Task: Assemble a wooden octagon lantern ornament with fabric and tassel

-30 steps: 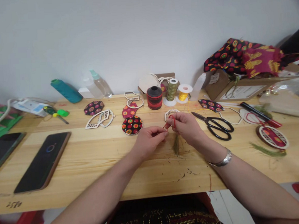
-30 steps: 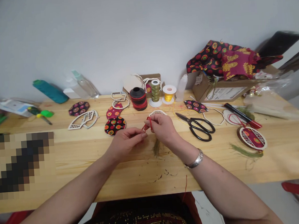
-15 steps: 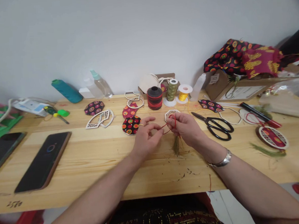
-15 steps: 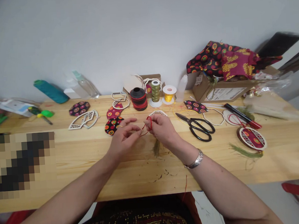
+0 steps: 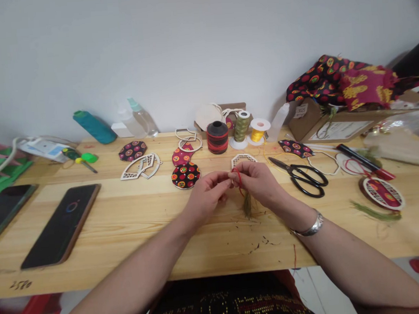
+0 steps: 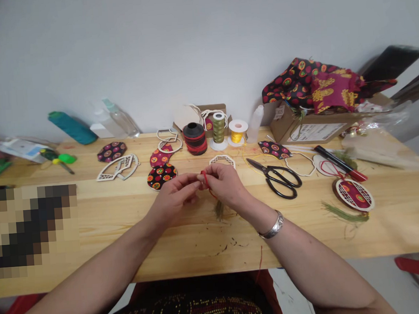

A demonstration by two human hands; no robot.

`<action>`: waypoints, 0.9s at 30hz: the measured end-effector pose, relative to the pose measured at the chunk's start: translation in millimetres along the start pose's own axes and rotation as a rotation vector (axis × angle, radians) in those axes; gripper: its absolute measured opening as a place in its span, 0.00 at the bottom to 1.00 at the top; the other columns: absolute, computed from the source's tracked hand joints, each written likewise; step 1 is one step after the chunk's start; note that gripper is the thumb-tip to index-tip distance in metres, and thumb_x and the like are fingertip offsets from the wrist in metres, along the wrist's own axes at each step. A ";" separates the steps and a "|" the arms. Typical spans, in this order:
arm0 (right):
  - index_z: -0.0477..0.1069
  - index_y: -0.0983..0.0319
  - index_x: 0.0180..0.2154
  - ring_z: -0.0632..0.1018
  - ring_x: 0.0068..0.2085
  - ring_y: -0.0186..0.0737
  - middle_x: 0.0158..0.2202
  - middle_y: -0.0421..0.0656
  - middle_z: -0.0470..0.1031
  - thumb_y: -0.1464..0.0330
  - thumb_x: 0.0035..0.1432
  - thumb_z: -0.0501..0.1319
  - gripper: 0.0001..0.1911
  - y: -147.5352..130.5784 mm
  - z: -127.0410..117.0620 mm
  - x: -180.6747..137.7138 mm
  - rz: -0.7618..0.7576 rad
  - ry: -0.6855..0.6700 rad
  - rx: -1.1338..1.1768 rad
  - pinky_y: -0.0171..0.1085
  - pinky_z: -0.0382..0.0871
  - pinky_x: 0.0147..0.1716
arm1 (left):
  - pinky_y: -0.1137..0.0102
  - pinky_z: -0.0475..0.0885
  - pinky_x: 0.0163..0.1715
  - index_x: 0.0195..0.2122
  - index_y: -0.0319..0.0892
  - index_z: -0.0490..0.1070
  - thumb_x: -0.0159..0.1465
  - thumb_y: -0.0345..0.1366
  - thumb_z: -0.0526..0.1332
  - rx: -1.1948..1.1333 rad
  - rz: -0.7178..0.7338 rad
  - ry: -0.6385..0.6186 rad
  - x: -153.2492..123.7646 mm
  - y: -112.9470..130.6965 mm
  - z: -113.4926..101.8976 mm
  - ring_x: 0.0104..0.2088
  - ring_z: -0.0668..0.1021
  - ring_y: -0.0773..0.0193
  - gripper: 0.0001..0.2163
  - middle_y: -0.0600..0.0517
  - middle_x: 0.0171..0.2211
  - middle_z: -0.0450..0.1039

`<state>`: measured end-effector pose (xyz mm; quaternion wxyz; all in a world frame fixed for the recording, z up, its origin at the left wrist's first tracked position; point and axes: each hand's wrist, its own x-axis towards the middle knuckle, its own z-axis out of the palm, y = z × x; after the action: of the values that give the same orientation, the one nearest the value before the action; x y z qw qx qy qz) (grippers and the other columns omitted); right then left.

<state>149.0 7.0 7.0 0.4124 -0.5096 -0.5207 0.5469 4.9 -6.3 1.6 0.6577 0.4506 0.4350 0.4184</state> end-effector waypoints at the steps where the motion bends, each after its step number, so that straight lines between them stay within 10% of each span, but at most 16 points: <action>1: 0.67 0.61 0.23 0.64 0.21 0.30 0.18 0.35 0.67 0.61 0.44 0.65 0.12 -0.4 0.0 -0.2 -0.003 0.004 -0.009 0.33 0.56 0.21 | 0.76 0.60 0.20 0.33 0.39 0.77 0.53 0.36 0.65 -0.013 -0.013 0.010 0.3 0.8 -0.2 0.22 0.67 0.74 0.08 0.53 0.27 0.72; 27: 0.68 0.62 0.24 0.66 0.20 0.30 0.17 0.35 0.68 0.64 0.44 0.66 0.10 -2.9 0.1 -1.4 0.036 0.001 -0.048 0.32 0.59 0.21 | 0.72 0.61 0.24 0.26 0.43 0.80 0.50 0.35 0.66 0.112 -0.004 0.123 2.0 2.7 -3.4 0.22 0.68 0.69 0.04 0.54 0.22 0.76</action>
<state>148.9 6.0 10.0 0.3902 -0.5288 -0.5242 0.5416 1.8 -2.9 3.0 0.6043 0.4594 0.4981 0.4191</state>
